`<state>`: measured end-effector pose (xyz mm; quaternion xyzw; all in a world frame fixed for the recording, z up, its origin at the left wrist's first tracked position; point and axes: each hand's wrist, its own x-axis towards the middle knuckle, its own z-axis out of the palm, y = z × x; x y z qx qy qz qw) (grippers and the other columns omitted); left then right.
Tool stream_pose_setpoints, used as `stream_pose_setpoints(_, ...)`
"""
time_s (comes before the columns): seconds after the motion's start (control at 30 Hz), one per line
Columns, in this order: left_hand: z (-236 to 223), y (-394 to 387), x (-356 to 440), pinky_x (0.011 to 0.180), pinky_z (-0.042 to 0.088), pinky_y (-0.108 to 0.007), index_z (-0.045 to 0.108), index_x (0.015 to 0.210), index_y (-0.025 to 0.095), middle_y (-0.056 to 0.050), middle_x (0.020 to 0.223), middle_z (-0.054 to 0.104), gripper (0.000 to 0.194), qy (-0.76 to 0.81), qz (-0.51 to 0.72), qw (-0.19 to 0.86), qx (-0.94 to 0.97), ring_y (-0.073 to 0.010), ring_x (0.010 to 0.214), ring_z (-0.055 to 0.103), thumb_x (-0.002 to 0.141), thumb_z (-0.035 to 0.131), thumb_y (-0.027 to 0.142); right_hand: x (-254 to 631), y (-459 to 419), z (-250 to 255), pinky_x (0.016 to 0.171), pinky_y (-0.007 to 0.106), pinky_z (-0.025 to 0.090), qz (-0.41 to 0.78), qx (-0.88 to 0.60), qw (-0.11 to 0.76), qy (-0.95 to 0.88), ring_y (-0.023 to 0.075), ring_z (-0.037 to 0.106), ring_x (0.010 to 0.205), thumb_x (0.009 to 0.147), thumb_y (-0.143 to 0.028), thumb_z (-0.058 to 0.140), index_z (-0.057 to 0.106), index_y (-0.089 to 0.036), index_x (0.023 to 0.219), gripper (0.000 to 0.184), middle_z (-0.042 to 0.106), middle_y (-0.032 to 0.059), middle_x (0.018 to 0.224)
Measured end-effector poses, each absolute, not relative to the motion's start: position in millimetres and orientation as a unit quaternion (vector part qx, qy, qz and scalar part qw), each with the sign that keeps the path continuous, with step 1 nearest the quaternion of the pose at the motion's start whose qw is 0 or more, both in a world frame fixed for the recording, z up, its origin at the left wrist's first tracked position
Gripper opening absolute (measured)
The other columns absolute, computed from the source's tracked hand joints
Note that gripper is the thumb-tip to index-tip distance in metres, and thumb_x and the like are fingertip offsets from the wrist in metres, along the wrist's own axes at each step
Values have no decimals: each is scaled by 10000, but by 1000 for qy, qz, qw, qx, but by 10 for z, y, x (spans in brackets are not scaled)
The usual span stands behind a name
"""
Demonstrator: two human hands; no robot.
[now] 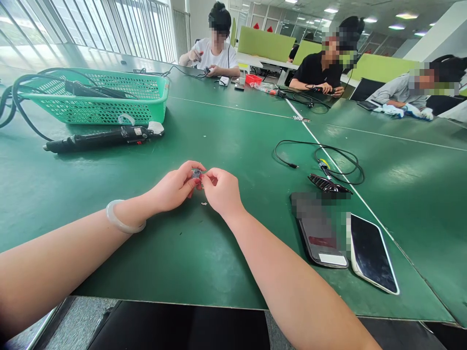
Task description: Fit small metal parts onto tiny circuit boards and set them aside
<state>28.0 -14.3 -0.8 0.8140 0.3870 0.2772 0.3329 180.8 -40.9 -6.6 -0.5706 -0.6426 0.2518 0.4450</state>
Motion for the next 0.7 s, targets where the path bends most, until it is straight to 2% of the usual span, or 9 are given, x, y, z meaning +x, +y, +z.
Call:
stream_pose_setpoints(0.13,13,-149,288,643,413,-260,471,1080,214,9,725,582,205,390,296,374,788,-123,632,540,888,396,218,1814,-425,-71,580,258,382,188,-559,427,-685,119,474,567,849,-294,484,588,-205,643,248,579,-10,624)
stream_pose_setpoints(0.3,7,-120,306,497,353,-220,469,1028,205,25,658,522,151,397,321,499,700,-84,501,443,886,425,234,1819,-419,-97,616,263,420,179,-539,444,-694,128,533,635,842,-279,518,634,-219,829,131,641,7,775)
stream_pose_setpoints(0.4,-14,-101,304,462,325,-207,454,1021,205,28,639,507,139,384,308,538,684,-78,486,416,896,411,246,1826,-425,-95,649,271,431,158,-536,444,-701,142,563,694,833,-232,516,636,-219,857,122,653,17,808)
stream_pose_setpoints(0.5,-24,-102,295,465,333,-206,450,1039,204,27,652,503,159,374,295,527,704,-78,497,415,907,389,267,1835,-433,-80,659,274,431,138,-534,435,-712,149,569,722,838,-216,492,629,-218,826,138,661,20,825)
stream_pose_setpoints(0.7,-9,-131,281,541,406,-237,436,1171,204,24,690,504,288,376,272,420,780,-96,552,484,888,395,236,1846,-422,-69,603,261,418,192,-534,441,-695,122,528,590,844,-254,483,612,-208,759,161,645,-5,701)
